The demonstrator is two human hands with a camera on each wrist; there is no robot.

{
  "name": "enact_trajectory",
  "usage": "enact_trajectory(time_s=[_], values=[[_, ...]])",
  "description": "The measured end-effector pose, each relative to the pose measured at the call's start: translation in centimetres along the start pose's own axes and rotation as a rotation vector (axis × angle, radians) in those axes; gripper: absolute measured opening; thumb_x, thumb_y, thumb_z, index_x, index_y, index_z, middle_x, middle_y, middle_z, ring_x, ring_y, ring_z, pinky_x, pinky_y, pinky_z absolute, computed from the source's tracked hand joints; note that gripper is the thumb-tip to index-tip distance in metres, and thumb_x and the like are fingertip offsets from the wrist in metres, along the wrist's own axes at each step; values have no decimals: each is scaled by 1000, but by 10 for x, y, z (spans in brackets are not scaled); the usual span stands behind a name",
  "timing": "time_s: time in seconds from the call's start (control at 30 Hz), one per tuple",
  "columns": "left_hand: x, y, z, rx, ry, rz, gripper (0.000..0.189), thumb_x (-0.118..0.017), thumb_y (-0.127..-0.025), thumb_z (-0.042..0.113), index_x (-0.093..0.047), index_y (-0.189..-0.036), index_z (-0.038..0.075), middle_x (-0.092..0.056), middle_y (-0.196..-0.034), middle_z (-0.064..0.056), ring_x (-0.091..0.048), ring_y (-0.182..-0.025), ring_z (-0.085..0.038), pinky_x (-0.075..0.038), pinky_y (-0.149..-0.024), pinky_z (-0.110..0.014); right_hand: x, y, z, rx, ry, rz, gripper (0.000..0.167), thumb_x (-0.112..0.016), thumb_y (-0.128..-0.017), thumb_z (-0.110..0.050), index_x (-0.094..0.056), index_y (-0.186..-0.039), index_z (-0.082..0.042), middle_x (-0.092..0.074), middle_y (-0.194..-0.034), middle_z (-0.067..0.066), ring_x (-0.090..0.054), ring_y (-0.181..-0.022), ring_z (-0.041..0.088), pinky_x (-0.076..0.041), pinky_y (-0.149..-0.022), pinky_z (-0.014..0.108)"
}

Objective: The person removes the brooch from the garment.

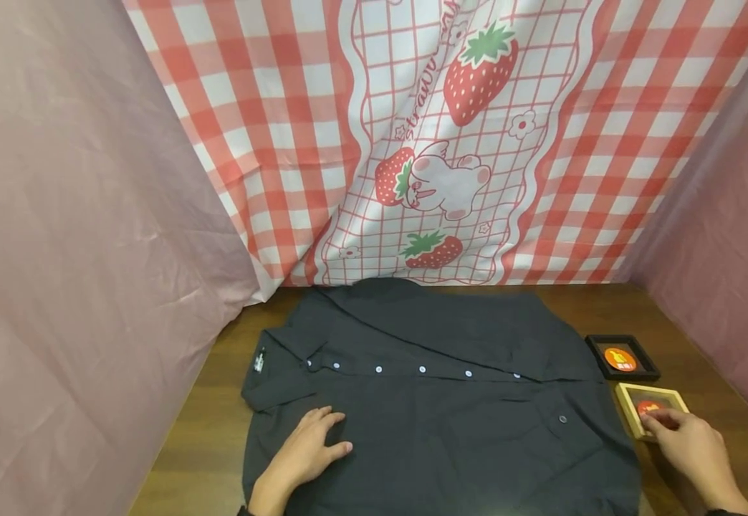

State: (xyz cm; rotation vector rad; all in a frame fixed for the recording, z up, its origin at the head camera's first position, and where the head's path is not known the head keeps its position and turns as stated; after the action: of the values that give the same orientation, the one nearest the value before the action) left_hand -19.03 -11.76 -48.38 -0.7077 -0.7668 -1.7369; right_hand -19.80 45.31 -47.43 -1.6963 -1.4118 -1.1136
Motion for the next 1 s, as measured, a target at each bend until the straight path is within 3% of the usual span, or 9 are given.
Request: enact_trajectory(time_s=[0.23,0.6,1.0], values=[[-3,-1,1,13,-18,-16,53,-73,-86,31,-60,-127,1,-47,-142,-27,-39,-135,-45,-35,-108,-62,4,3,5,-25,-31,97,49,-52,-99,-36,-64,-110,11,-66,-103,33,-55,-96,58,-46,-72,56],[-2,-2,2,25,-36,-10,53,-73,-86,32,-60,-128,3,-48,-142,-25,-40,-136,-43,-35,-109,-60,13,14,-4,3,-73,274,31,-57,-95,-18,-65,-104,10,-67,-98,32,-55,-99,59,-40,-74,54],[0,-2,0,36,-59,29,53,-73,-86,32,-61,-127,3,-51,-140,-25,-44,-133,-43,-37,-108,-59,12,15,-5,-22,-101,304,33,-57,-95,-19,-63,-110,9,-66,-99,32,-58,-93,54,-40,-68,49]])
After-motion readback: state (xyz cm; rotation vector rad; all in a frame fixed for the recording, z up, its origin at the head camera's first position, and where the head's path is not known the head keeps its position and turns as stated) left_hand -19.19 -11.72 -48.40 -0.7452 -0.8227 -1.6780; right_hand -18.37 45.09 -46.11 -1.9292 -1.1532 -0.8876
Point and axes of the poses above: each hand's wrist, its own y-axis away from the middle knuckle, its own x-axis out of the back of the hand, z = x × y, the point moved 7 cm from there along -y, towards the middle knuckle
